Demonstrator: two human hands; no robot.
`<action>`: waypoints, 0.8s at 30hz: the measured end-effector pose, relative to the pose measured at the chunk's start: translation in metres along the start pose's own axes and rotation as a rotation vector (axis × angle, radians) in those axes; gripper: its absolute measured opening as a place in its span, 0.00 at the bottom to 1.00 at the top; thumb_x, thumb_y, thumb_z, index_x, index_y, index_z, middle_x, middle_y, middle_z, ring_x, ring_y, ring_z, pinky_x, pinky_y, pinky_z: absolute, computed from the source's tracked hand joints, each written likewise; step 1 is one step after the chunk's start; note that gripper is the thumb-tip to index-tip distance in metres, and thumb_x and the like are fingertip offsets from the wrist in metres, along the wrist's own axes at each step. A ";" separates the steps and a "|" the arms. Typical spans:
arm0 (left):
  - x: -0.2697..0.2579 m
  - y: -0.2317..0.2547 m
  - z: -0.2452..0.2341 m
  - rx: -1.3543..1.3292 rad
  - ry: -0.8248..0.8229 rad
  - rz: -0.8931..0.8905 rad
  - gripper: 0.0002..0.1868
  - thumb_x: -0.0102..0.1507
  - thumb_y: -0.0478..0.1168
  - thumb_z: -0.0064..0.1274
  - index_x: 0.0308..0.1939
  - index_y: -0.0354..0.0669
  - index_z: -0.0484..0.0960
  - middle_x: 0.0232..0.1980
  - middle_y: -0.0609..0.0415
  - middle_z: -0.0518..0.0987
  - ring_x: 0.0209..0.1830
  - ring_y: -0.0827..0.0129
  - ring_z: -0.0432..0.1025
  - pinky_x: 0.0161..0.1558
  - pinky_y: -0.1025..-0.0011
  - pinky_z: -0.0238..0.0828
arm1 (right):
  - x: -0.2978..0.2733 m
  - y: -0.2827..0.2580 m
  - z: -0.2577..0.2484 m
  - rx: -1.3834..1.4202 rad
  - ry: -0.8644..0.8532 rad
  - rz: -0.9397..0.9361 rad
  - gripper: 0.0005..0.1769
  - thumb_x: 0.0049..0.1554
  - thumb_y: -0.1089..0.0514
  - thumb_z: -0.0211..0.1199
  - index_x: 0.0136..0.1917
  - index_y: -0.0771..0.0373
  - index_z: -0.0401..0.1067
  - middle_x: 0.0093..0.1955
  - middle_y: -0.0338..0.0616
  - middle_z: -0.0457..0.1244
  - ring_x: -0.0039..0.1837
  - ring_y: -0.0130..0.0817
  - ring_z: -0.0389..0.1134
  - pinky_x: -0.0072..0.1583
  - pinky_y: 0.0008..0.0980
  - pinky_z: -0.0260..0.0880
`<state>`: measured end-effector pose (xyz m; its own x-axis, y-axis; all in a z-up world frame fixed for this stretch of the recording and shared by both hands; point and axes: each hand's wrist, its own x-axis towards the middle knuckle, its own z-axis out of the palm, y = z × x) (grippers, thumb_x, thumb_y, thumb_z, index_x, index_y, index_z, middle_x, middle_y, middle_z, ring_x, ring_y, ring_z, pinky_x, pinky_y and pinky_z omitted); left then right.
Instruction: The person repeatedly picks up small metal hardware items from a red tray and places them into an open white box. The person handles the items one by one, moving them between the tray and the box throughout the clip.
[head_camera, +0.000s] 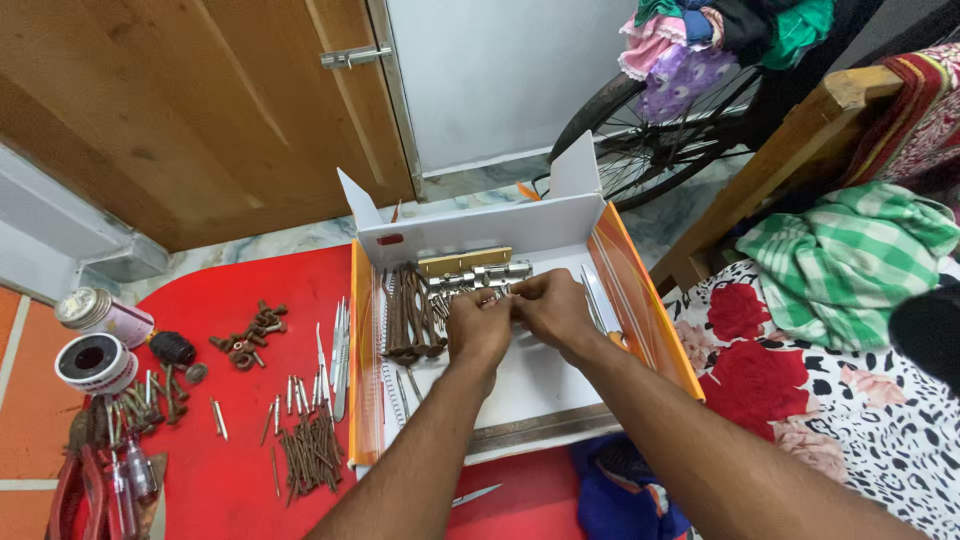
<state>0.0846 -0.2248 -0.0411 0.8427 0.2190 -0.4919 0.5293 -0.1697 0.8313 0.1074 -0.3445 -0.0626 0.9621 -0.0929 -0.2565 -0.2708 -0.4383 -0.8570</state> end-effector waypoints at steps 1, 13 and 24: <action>0.002 0.000 0.001 0.038 0.027 0.010 0.18 0.62 0.41 0.56 0.53 0.36 0.83 0.43 0.47 0.85 0.41 0.62 0.80 0.44 0.63 0.75 | 0.004 0.000 0.000 -0.014 -0.016 0.032 0.15 0.53 0.60 0.69 0.53 0.69 0.80 0.41 0.50 0.74 0.40 0.32 0.76 0.43 0.29 0.77; -0.001 0.003 -0.006 0.065 -0.036 0.055 0.19 0.62 0.42 0.57 0.55 0.36 0.83 0.44 0.49 0.86 0.41 0.65 0.81 0.44 0.65 0.76 | -0.005 -0.010 -0.003 -0.087 -0.014 0.085 0.18 0.51 0.59 0.70 0.55 0.69 0.79 0.43 0.52 0.74 0.42 0.34 0.77 0.45 0.31 0.77; -0.039 0.005 -0.105 -0.138 0.112 0.313 0.19 0.61 0.40 0.56 0.55 0.41 0.84 0.46 0.53 0.87 0.45 0.71 0.81 0.48 0.71 0.74 | -0.062 -0.096 0.053 0.163 -0.011 -0.190 0.11 0.53 0.66 0.64 0.49 0.71 0.80 0.42 0.47 0.73 0.42 0.29 0.75 0.44 0.28 0.77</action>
<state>0.0440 -0.1334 0.0091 0.9417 0.2822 -0.1832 0.2229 -0.1156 0.9680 0.0723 -0.2498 0.0119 0.9960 -0.0123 -0.0885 -0.0882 -0.2967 -0.9509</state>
